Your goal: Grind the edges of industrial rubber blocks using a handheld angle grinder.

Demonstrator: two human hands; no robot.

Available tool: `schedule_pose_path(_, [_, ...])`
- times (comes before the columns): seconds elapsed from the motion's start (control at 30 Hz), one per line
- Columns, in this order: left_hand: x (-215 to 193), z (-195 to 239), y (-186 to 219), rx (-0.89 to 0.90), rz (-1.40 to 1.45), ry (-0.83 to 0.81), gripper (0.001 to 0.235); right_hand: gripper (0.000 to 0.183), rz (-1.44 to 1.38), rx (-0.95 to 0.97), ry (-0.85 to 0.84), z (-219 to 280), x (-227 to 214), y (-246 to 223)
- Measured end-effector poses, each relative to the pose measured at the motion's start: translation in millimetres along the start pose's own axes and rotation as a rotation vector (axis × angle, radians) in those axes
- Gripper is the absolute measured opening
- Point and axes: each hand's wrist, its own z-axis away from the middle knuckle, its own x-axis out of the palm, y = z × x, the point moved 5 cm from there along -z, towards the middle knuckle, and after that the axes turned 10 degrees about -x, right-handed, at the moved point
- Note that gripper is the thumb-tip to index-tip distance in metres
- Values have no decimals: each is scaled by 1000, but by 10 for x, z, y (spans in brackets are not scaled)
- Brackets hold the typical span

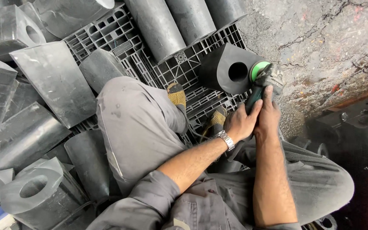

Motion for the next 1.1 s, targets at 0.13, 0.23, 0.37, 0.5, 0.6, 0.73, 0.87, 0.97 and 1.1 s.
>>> schedule_pose_path(0.13, [41, 355, -236, 7, 5, 40, 87, 70, 118, 35, 3, 402, -100, 28])
schedule_pose_path(0.23, [-40, 593, -341, -43, 44, 23, 85, 72, 246, 93, 3, 513, -245, 289])
schedule_pose_path(0.37, [-40, 461, -221, -80, -47, 40, 80, 73, 86, 39, -35, 377, -160, 192])
schedule_pose_path(0.5, [105, 242, -214, -39, 87, -42, 79, 73, 87, 59, 6, 305, -102, 11])
schedule_pose_path(0.6, [82, 525, -372, -14, 81, 25, 81, 71, 62, 49, -30, 483, -267, 225])
schedule_pose_path(0.73, [-41, 630, -371, -45, -6, 8, 82, 65, 45, 104, 10, 514, -269, 377])
schedule_pose_path(0.87, [-69, 488, -265, -59, 17, 8, 82, 66, 14, 25, -35, 330, -201, 355])
schedule_pose_path(0.97, [-57, 579, -318, -71, 33, -16, 82, 71, 108, 28, -33, 496, -164, 211])
schedule_pose_path(1.1, [29, 679, -710, -32, 138, 92, 85, 72, 294, 84, -107, 788, -40, 137])
